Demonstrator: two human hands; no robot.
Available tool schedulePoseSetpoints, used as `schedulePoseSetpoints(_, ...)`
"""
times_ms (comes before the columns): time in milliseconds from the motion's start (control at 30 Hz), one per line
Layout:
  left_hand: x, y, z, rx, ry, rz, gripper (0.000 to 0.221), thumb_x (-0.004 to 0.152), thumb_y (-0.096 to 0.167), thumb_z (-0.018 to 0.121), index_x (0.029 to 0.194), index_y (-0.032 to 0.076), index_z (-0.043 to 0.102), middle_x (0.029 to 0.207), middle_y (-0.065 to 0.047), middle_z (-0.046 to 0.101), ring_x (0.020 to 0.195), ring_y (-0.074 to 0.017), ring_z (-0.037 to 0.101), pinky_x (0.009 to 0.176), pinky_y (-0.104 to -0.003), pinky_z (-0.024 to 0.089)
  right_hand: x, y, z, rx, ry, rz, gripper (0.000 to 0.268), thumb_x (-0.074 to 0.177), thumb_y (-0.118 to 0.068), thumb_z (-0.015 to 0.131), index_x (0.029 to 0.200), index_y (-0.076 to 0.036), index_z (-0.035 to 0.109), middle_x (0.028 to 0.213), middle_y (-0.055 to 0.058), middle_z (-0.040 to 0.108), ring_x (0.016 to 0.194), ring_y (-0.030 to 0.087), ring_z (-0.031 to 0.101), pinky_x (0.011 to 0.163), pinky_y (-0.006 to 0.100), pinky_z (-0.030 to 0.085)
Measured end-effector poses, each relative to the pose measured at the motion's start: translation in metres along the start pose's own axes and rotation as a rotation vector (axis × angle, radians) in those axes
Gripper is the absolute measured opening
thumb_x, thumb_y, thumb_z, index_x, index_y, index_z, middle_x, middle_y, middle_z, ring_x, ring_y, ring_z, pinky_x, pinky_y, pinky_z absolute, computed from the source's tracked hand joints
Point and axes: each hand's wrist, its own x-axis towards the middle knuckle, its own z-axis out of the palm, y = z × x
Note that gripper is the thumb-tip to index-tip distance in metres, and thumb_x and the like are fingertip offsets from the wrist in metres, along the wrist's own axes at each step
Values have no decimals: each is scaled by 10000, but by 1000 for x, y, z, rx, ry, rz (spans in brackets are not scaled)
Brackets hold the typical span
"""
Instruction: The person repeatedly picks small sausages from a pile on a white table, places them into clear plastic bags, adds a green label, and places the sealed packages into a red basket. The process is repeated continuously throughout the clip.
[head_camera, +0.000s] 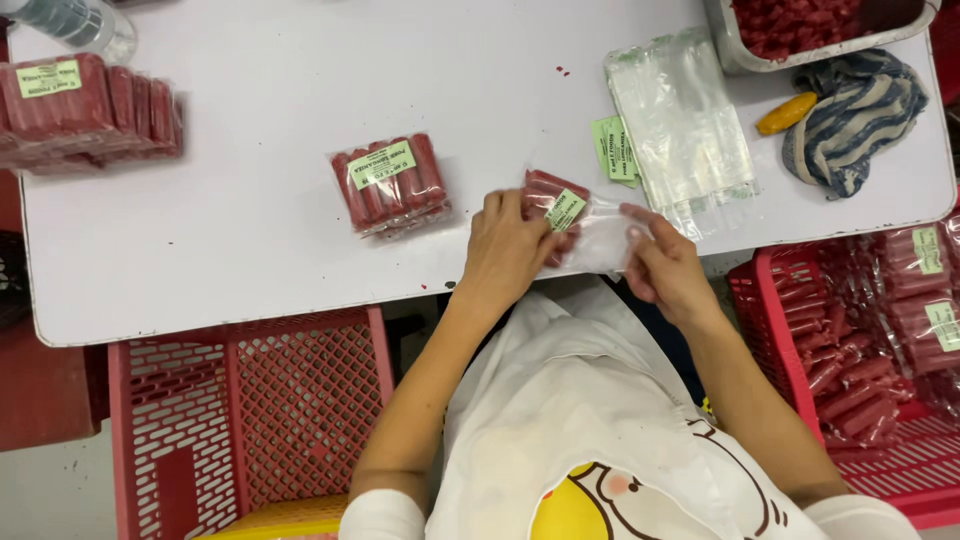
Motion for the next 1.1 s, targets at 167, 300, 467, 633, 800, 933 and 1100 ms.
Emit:
schedulePoseSetpoints(167,58,28,59,100,380,323,252,784,227,820,968,105,697,1075,-126,569,1084,-386,608,767,-460,530,-16,44,-28,129,-492,85,475,960,-144,540,1423,-39,527,523,203,620,267,187,497,245,240,369)
schedulePoseSetpoints(300,75,36,76,200,436,401,107,836,122,716,808,93,617,994,-153,568,1034,-402,622,776,-479,523,-14,43,-18,11,-407,54,347,949,-72,642,1286,8,637,610,243,703,318,217,582,277,294,449)
schedulePoseSetpoints(467,62,7,-7,-553,29,56,158,1035,345,566,1102,201,563,859,-94,718,913,-393,732,805,-526,546,16,55,-45,1,-89,-190,97,998,-61,693,1069,6,686,772,228,708,562,278,695,553,331,569)
schedulePoseSetpoints(633,39,-15,-18,-1034,81,-184,242,989,241,674,1144,151,512,901,-42,666,801,-191,706,742,-328,572,45,-13,15,-305,-149,-275,572,857,-71,839,1311,-85,491,851,58,669,688,166,634,622,259,515)
schedulePoseSetpoints(800,14,-16,-39,-772,318,-151,172,805,199,841,915,162,714,710,-84,666,691,-235,681,664,-351,517,57,-51,42,-516,-151,-565,836,910,-26,802,1581,-162,322,893,103,746,697,229,629,675,314,475)
schedulePoseSetpoints(933,-29,9,-29,-715,586,-137,145,848,62,791,924,152,708,778,-35,697,722,-204,715,696,-293,572,33,-43,35,-628,-174,-629,433,880,-84,856,1257,-103,644,771,94,722,587,222,555,573,304,449)
schedulePoseSetpoints(1100,-69,11,29,-731,431,-311,101,897,126,766,875,130,667,748,-54,642,695,-245,681,628,-334,552,7,11,10,-736,-306,-285,328,846,-209,824,1159,-129,761,709,142,736,591,280,649,612,424,516)
